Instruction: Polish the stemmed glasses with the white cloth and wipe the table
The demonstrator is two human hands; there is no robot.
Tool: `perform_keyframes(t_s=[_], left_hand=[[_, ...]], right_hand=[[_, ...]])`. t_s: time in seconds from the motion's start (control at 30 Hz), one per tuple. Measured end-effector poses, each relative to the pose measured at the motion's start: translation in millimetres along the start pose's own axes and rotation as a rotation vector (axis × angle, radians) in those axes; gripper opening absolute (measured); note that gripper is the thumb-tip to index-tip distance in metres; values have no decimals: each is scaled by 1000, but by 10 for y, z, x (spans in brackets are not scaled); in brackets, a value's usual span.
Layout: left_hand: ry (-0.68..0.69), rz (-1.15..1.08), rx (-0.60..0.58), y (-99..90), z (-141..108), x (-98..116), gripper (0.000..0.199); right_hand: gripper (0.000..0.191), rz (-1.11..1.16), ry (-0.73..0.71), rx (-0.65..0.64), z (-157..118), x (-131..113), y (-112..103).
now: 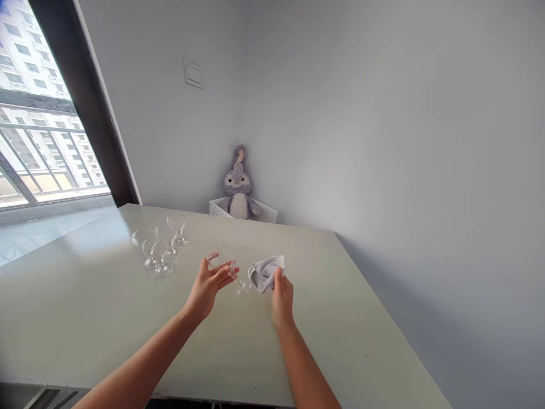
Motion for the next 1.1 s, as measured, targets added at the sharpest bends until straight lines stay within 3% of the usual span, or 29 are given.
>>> perform_keyframes(t_s=[0.07,0.13,0.2,0.27,0.37,0.43,0.53,0.63,0.77,0.83,0.93,1.03,1.1], left_hand=[[-65,-108,80,-69,32,-36,49],[-163,-191,88,-89,37,-75,41],[-253,-241,58,-69,14,-95,35],[-317,-277,34,-35,-22,-91,31],[-372,-352,6,27,-60,-71,28],[-346,-398,5,66,-69,-71,27],[-179,-414,28,113,-85,-91,32],[8,-292,42,135,-144,-130,47],[159,-12,-5,127,-230,-188,62],[235,88,-36,116,-246,-201,63],[315,181,-56,98,-218,-187,60],[355,221,-51,63,-135,-115,57],[375,244,-39,28,-68,-46,57]], right_hand=[[44,-291,-341,-200,-171,-147,45],[39,-570,-653,-423,-357,-252,144],[37,-760,-819,-521,-449,-290,207],[35,-776,-845,-545,-438,-291,221],[29,-528,-729,-526,-346,-265,209],[28,-281,-542,-435,-286,-228,224],[34,149,-136,-248,-257,-104,323],[39,515,274,-122,-298,62,470],[30,732,593,-46,-370,214,562],[25,763,656,-71,-418,253,573],[29,648,697,-239,-517,290,565],[46,209,627,-495,-585,303,466],[48,-222,371,-530,-531,249,327]])
Point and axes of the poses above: each hand's wrist, its own z-axis towards the middle knuckle, its own y-axis out of the palm, x = y × z, the point moved 3 cm from there along z, towards the middle knuckle, and after that the axes turned 4 degrees about -z, right-handed, at the moved point
